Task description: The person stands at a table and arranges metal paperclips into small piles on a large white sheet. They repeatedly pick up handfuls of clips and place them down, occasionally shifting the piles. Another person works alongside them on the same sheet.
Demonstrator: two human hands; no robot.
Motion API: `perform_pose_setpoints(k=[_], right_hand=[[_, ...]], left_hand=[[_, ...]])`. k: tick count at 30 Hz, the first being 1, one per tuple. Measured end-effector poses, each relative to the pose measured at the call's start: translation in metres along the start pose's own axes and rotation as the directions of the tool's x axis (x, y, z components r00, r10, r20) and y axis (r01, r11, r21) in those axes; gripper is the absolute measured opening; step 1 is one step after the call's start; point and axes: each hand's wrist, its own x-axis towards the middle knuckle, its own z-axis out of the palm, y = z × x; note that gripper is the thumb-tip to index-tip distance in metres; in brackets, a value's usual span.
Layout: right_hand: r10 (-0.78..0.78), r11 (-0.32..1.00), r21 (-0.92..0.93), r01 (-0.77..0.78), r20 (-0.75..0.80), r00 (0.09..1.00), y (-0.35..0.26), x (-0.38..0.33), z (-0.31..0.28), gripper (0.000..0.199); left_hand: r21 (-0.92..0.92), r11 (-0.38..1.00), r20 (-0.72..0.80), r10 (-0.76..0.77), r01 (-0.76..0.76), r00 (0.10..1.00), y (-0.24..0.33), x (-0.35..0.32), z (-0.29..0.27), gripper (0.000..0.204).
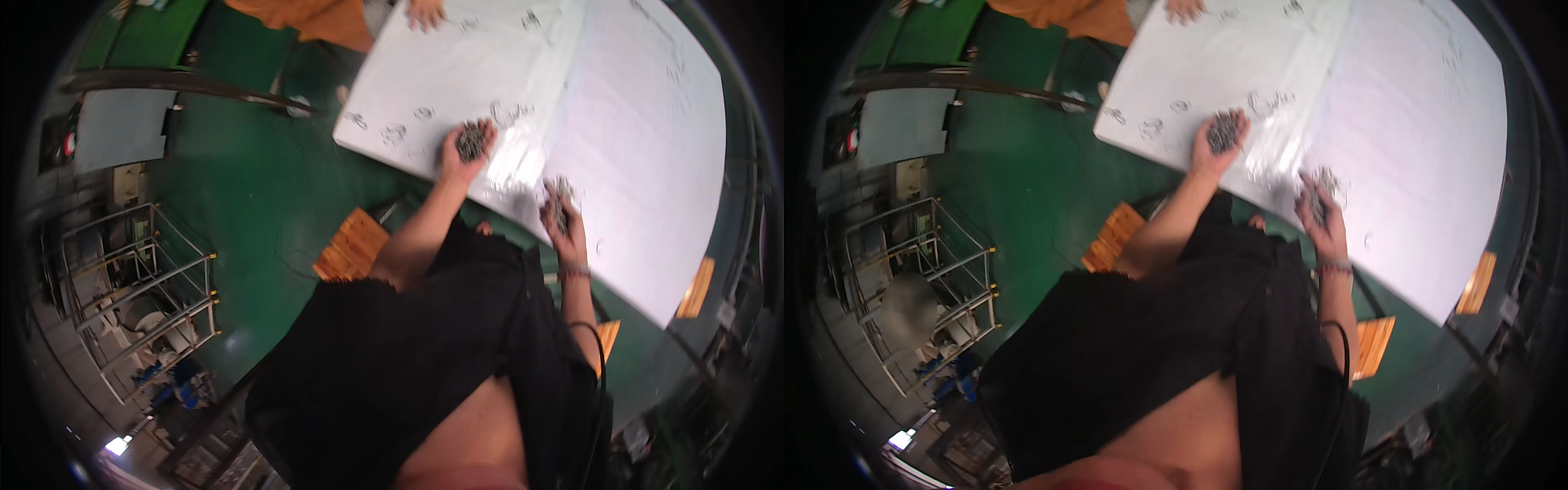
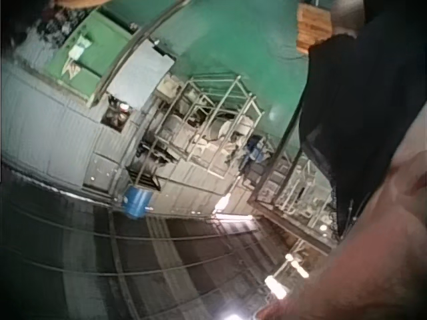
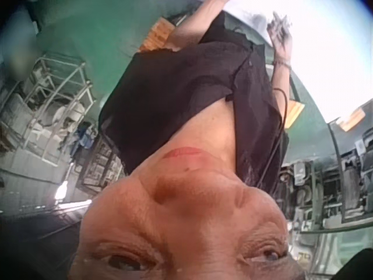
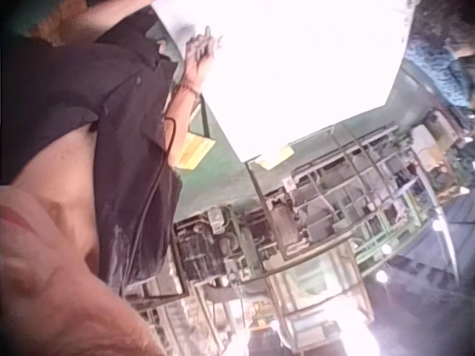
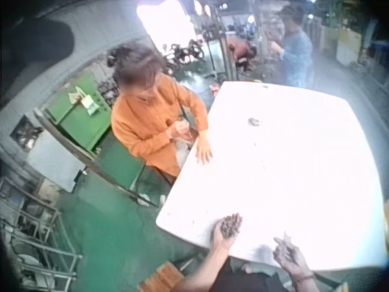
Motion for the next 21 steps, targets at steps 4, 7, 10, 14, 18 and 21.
perform_pose_setpoints(k=[4,7,10,14,18,21], right_hand=[[0.066,0.993,-0.099,-0.058,0.077,0.995,-0.007,0.043,-0.007,0.041],[0.111,0.990,-0.102,-0.102,0.089,0.990,-0.003,0.070,0.012,0.039],[0.096,0.985,-0.146,-0.091,0.025,0.995,-0.007,0.104,0.003,0.037],[0.120,0.991,0.034,-0.126,0.131,0.984,-0.007,0.129,-0.005,0.030],[0.130,0.981,0.120,-0.150,0.158,0.979,-0.003,0.141,0.008,0.029],[0.131,0.979,0.133,-0.154,0.168,0.977,0.000,0.145,0.013,0.028]], left_hand=[[-0.008,1.000,-0.061,-0.016,0.016,0.998,0.005,-0.017,0.007,0.009],[0.018,1.000,-0.056,-0.016,0.017,0.998,0.014,-0.044,0.006,0.007],[0.013,1.000,-0.082,0.016,-0.015,0.996,0.021,-0.056,0.007,0.008],[0.028,0.998,-0.070,0.050,-0.048,0.996,0.035,-0.060,0.017,0.010],[0.072,0.996,-0.015,0.047,-0.045,0.999,0.034,-0.060,0.030,0.009],[0.051,0.998,-0.025,0.028,-0.027,0.999,0.032,-0.051,0.032,0.011]])
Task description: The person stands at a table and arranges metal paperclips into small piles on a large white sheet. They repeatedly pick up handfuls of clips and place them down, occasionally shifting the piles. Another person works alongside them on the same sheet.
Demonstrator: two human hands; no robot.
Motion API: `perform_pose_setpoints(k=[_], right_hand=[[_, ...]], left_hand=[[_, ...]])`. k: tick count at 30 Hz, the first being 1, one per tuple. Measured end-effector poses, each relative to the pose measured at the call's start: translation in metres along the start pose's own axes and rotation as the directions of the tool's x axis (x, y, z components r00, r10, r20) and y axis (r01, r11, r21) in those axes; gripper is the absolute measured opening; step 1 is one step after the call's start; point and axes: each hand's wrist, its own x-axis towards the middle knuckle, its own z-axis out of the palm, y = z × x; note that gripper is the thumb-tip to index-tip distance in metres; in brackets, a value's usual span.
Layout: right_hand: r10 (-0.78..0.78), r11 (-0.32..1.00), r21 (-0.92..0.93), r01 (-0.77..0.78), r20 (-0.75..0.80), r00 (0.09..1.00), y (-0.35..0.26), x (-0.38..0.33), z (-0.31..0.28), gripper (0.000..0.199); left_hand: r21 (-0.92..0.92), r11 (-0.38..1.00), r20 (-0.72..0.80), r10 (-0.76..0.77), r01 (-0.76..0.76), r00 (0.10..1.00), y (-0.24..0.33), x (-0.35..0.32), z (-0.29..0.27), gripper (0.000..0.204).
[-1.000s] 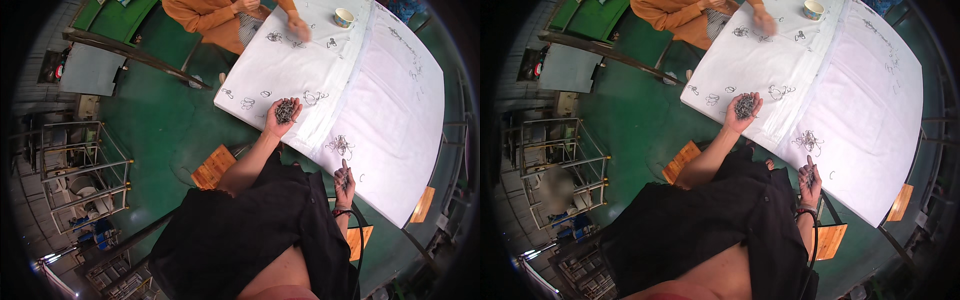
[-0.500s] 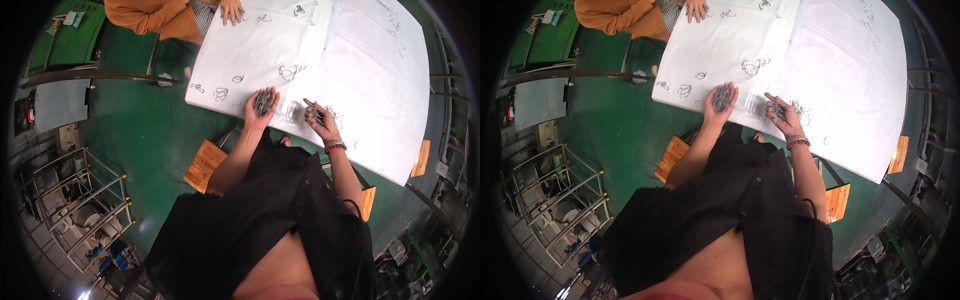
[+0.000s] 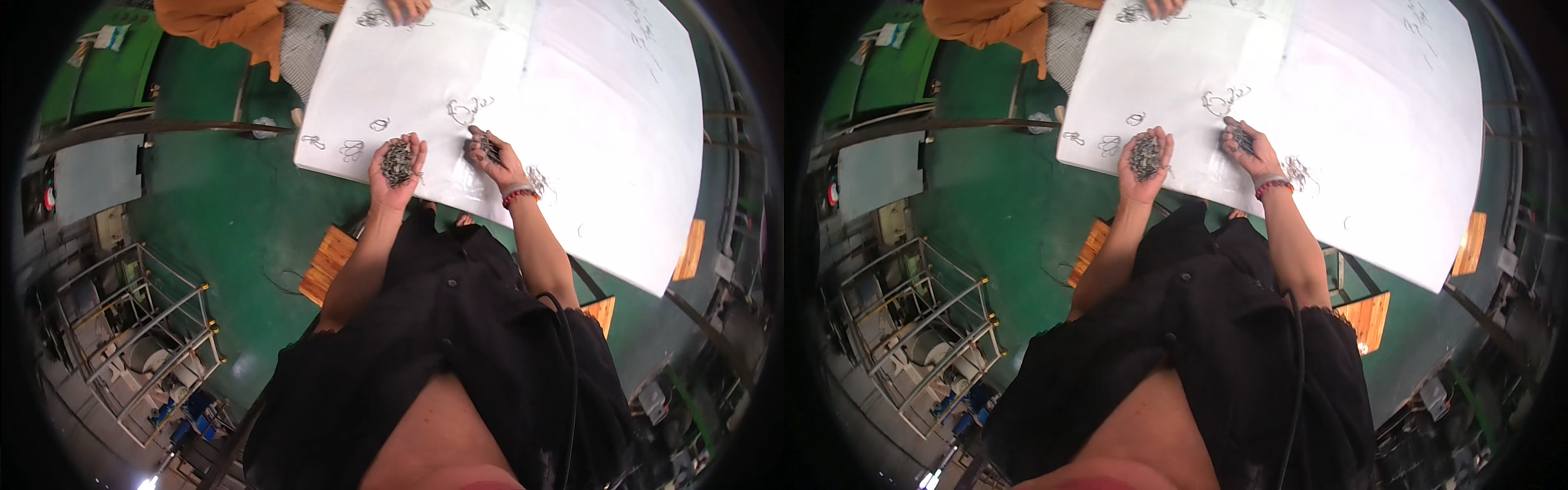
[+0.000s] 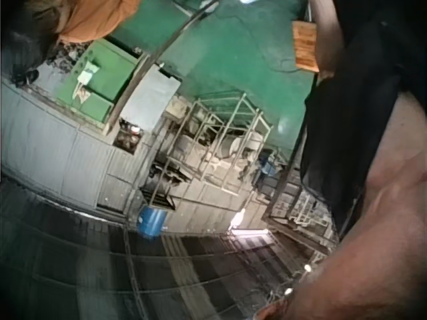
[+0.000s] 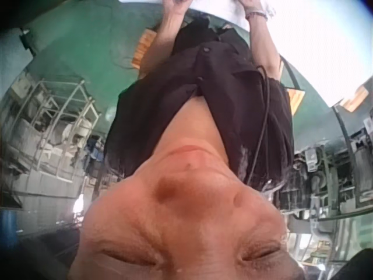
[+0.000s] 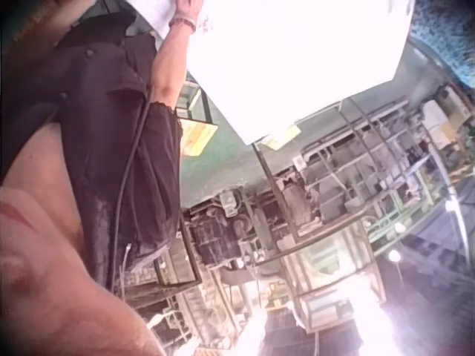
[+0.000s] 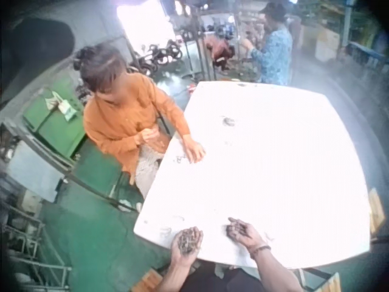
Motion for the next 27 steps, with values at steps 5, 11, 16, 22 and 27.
perform_pose_setpoints(k=[5,11,16,22,27], right_hand=[[0.015,0.997,-0.074,-0.011,0.052,0.999,-0.006,0.009,-0.012,0.033],[-0.012,0.997,-0.074,0.011,-0.018,1.000,0.000,-0.004,-0.005,0.036],[0.018,0.998,-0.055,-0.018,-0.010,1.000,-0.003,-0.003,-0.010,0.036],[-0.004,0.999,-0.051,0.001,-0.055,0.998,0.003,-0.011,-0.004,0.035],[-0.038,0.994,-0.108,0.035,-0.025,0.999,0.005,-0.016,0.001,0.035]], left_hand=[[-0.037,0.999,0.021,0.001,-0.001,1.000,-0.002,0.016,0.011,0.013],[-0.046,0.999,0.070,0.023,-0.020,0.997,0.002,0.012,0.020,0.013],[-0.040,0.999,0.072,0.031,-0.028,0.997,0.000,0.010,0.023,0.014],[-0.041,0.998,0.057,0.043,-0.041,0.997,-0.001,0.006,0.023,0.012],[0.003,0.998,0.075,0.059,-0.059,0.995,-0.004,0.004,0.025,0.014]])
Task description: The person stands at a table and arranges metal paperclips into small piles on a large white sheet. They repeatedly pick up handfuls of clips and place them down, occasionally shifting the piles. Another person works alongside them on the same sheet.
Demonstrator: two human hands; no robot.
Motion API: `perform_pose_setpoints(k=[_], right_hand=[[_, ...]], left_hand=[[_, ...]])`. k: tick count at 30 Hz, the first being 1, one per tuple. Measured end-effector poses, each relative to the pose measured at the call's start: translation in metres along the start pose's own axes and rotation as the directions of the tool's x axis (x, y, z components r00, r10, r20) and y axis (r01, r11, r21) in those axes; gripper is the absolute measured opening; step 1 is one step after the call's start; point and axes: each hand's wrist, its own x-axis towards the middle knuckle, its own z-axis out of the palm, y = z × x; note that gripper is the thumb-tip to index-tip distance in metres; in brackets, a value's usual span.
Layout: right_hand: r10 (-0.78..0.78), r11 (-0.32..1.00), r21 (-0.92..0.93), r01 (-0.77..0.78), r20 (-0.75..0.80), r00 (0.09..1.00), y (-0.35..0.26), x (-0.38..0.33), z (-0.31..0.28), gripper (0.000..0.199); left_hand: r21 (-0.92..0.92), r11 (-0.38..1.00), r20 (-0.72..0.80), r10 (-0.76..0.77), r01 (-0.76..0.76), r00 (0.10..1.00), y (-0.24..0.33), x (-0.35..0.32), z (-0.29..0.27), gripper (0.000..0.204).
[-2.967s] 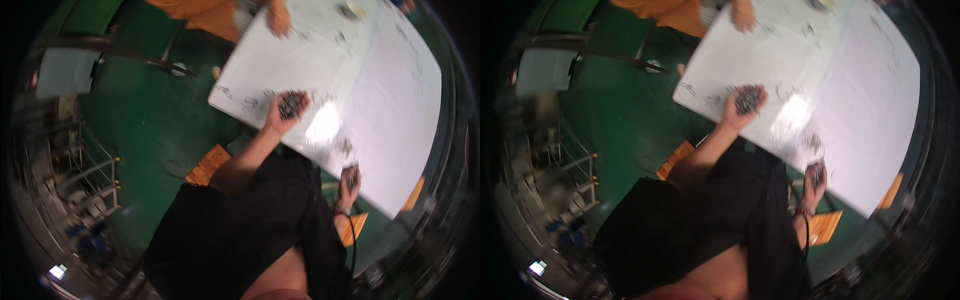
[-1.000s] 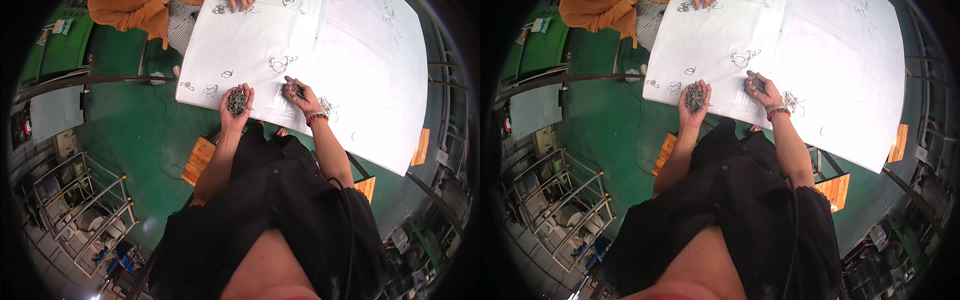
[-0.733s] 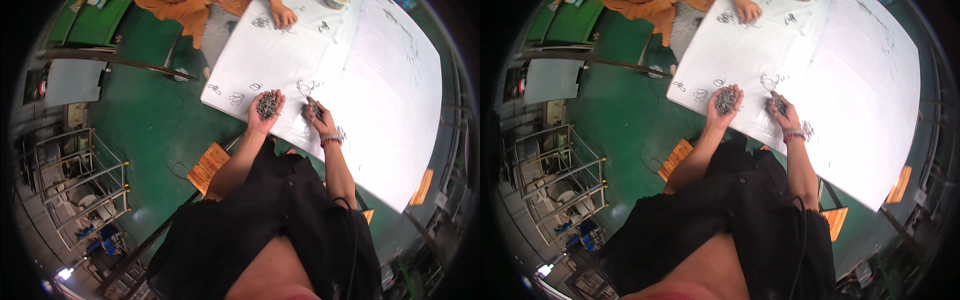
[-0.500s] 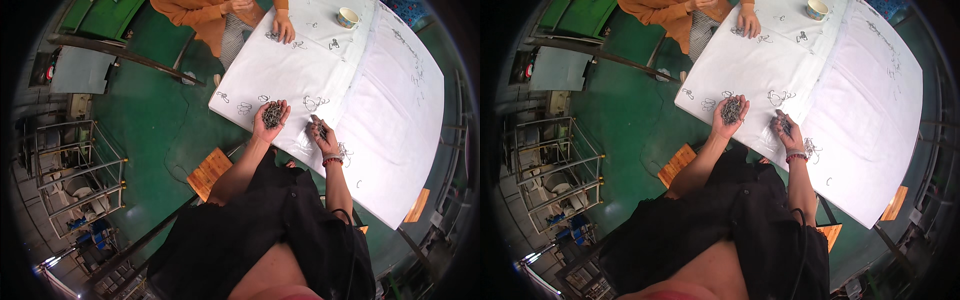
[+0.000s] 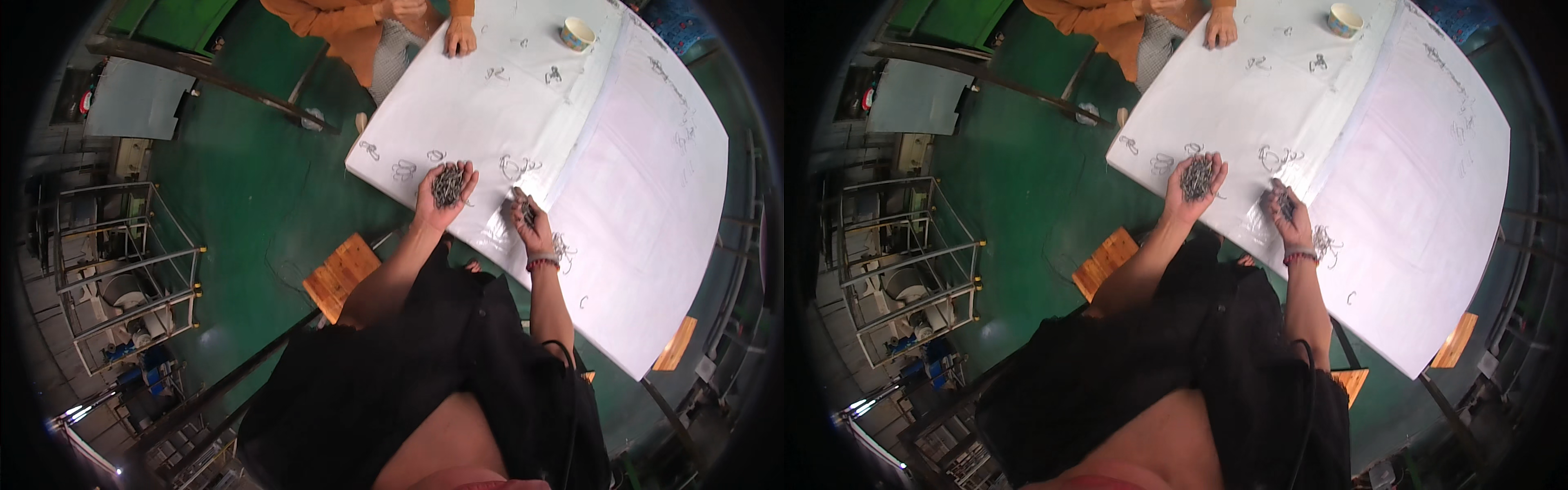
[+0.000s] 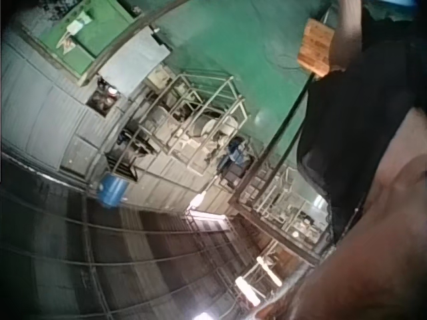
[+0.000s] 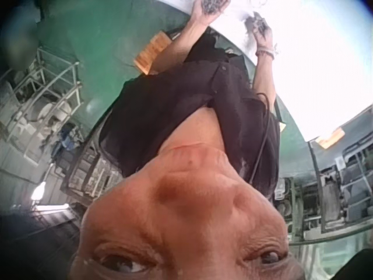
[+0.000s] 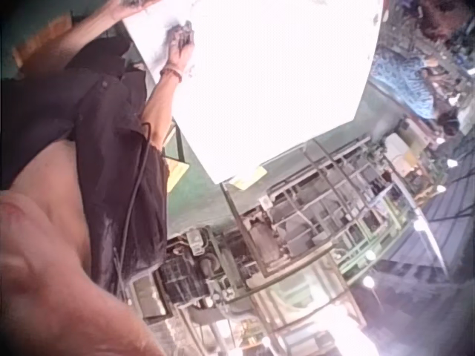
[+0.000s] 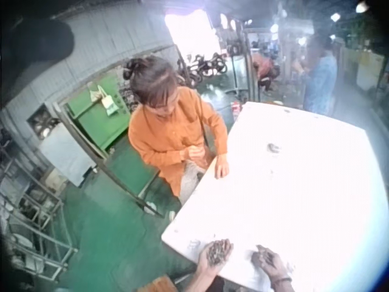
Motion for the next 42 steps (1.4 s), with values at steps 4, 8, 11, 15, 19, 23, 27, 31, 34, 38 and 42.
perform_pose_setpoints(k=[4,8,11,15,19,23,27,31,34,38,42], right_hand=[[0.007,0.999,0.031,-0.008,0.011,1.000,0.004,-0.001,-0.002,0.035],[0.001,0.996,0.084,0.004,-0.062,0.998,0.004,0.000,-0.009,0.035],[0.004,0.999,0.032,-0.004,-0.016,1.000,0.009,-0.006,0.006,0.035],[-0.024,1.000,0.008,0.024,-0.004,1.000,0.009,-0.002,-0.013,0.034],[0.008,0.996,0.086,-0.009,0.017,1.000,0.008,0.000,-0.012,0.036],[-0.024,0.997,0.071,0.018,0.084,0.996,0.013,-0.009,0.005,0.039],[-0.010,0.985,0.173,0.001,0.047,0.999,0.007,-0.001,-0.014,0.039],[-0.011,0.993,0.115,0.006,0.043,0.999,0.011,-0.002,-0.009,0.037],[-0.035,0.996,0.078,0.036,-0.022,0.999,0.014,0.001,-0.004,0.039],[-0.023,0.995,0.095,0.017,0.058,0.998,0.012,0.005,-0.008,0.038],[-0.036,0.995,0.091,0.030,0.063,0.997,0.015,0.000,-0.002,0.039]], left_hand=[[-0.017,1.000,0.007,-0.018,0.018,1.000,0.006,-0.008,0.001,0.013],[-0.037,0.999,0.009,0.003,-0.002,1.000,0.009,-0.009,0.001,0.014],[-0.018,1.000,0.023,0.004,-0.004,1.000,0.011,-0.012,0.005,0.015],[0.004,1.000,0.002,0.006,-0.006,1.000,0.015,-0.016,0.001,0.015],[-0.011,1.000,-0.026,0.002,-0.002,1.000,0.019,-0.011,0.006,0.012],[-0.013,1.000,0.035,-0.017,0.018,0.999,0.021,-0.012,0.007,0.013],[-0.012,1.000,-0.013,-0.026,0.026,1.000,0.019,-0.011,0.013,0.012],[0.000,1.000,0.019,-0.027,0.027,0.999,0.020,-0.008,0.008,0.012],[0.019,0.999,0.024,-0.026,0.026,0.999,0.022,-0.007,0.010,0.012],[-0.003,0.998,0.003,-0.058,0.058,0.998,0.024,-0.010,0.015,0.012],[0.011,0.999,0.049,-0.048,0.047,0.998,0.034,-0.014,0.011,0.015]])
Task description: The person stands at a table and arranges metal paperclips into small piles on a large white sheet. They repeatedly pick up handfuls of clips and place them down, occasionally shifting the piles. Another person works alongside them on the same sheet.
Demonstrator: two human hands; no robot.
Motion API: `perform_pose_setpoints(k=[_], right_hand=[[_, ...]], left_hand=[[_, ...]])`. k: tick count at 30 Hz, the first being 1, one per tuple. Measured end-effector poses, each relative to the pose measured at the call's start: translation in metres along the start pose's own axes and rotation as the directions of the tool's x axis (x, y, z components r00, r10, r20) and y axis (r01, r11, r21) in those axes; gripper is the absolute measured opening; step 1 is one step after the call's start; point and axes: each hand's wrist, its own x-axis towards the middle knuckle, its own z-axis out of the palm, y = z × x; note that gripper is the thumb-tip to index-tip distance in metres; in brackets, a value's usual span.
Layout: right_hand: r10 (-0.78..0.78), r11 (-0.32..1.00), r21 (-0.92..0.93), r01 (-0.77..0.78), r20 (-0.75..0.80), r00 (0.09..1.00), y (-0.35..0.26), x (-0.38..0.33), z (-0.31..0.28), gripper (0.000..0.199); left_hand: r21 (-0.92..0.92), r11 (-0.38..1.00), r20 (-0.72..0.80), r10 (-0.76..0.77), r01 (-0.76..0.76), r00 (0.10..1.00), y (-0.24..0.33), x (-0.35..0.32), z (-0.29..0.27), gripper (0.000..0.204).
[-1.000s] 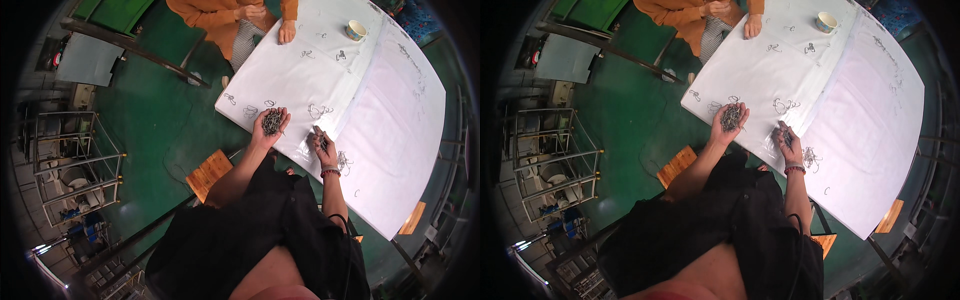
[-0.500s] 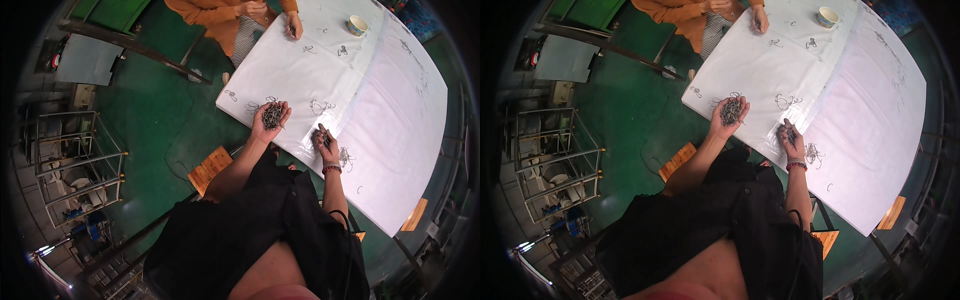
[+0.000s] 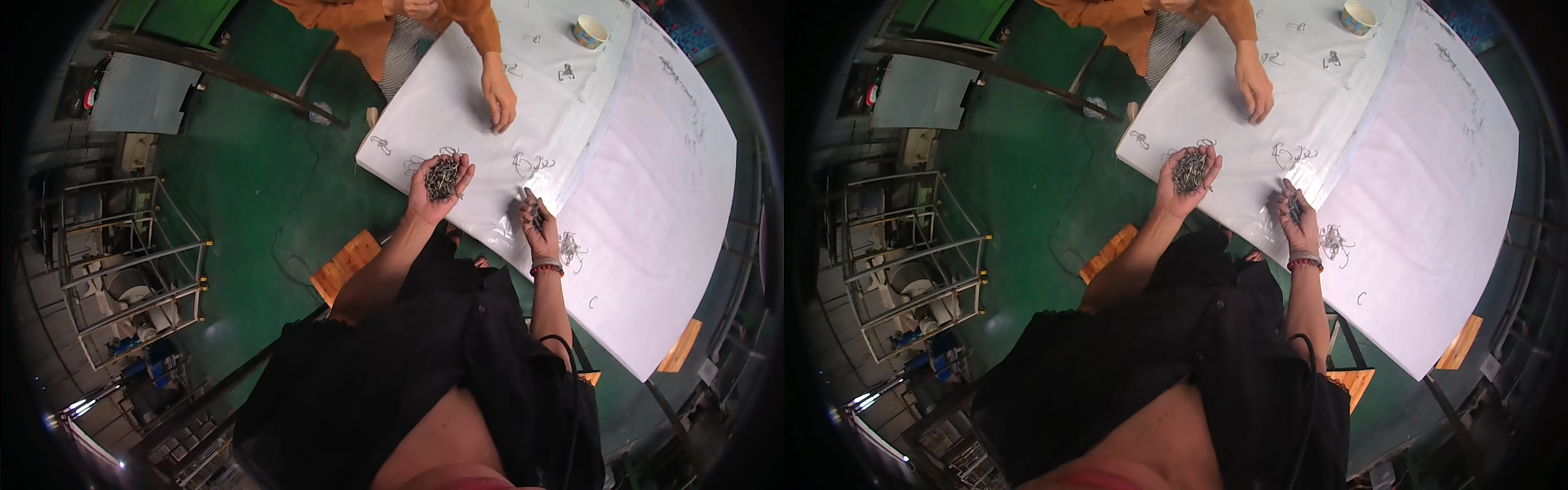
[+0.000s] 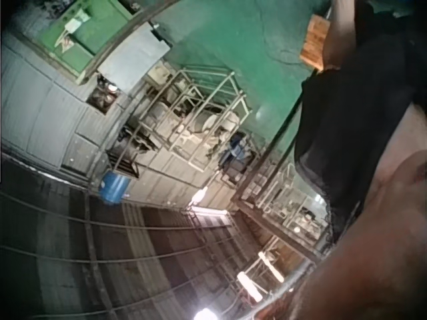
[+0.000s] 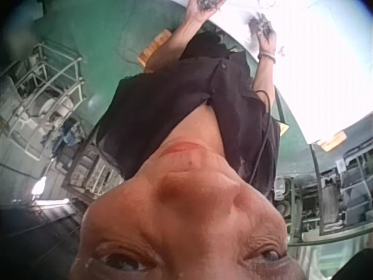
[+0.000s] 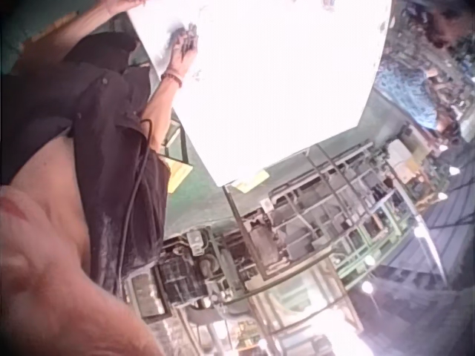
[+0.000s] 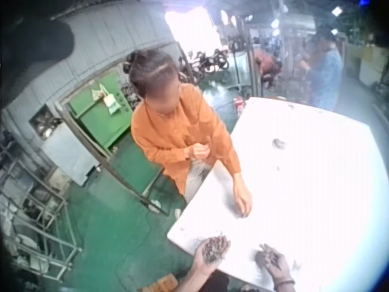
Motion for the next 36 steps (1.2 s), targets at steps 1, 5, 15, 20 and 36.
perform_pose_setpoints(k=[1,5,15,20,36], right_hand=[[0.003,1.000,0.015,-0.003,0.005,1.000,0.001,-0.002,-0.001,0.040],[-0.010,0.999,0.036,0.009,0.013,1.000,-0.007,-0.002,-0.012,0.041],[0.034,0.999,0.021,-0.035,0.044,0.998,0.007,0.011,-0.003,0.034],[0.131,0.991,0.031,-0.131,0.024,0.991,0.015,0.045,0.001,0.031],[0.037,0.996,0.079,-0.042,0.075,0.996,-0.033,0.041,0.004,0.031]], left_hand=[[-0.003,1.000,-0.012,0.008,-0.008,1.000,0.002,-0.002,-0.001,0.016],[-0.010,1.000,-0.017,0.008,-0.009,1.000,0.008,-0.004,-0.003,0.015],[0.051,0.999,-0.005,0.001,-0.001,1.000,0.010,-0.004,-0.010,0.011],[0.058,0.998,-0.027,-0.011,0.012,1.000,0.010,-0.003,-0.009,0.011],[0.090,0.996,-0.081,0.010,-0.003,0.997,0.015,-0.002,-0.006,0.012]])
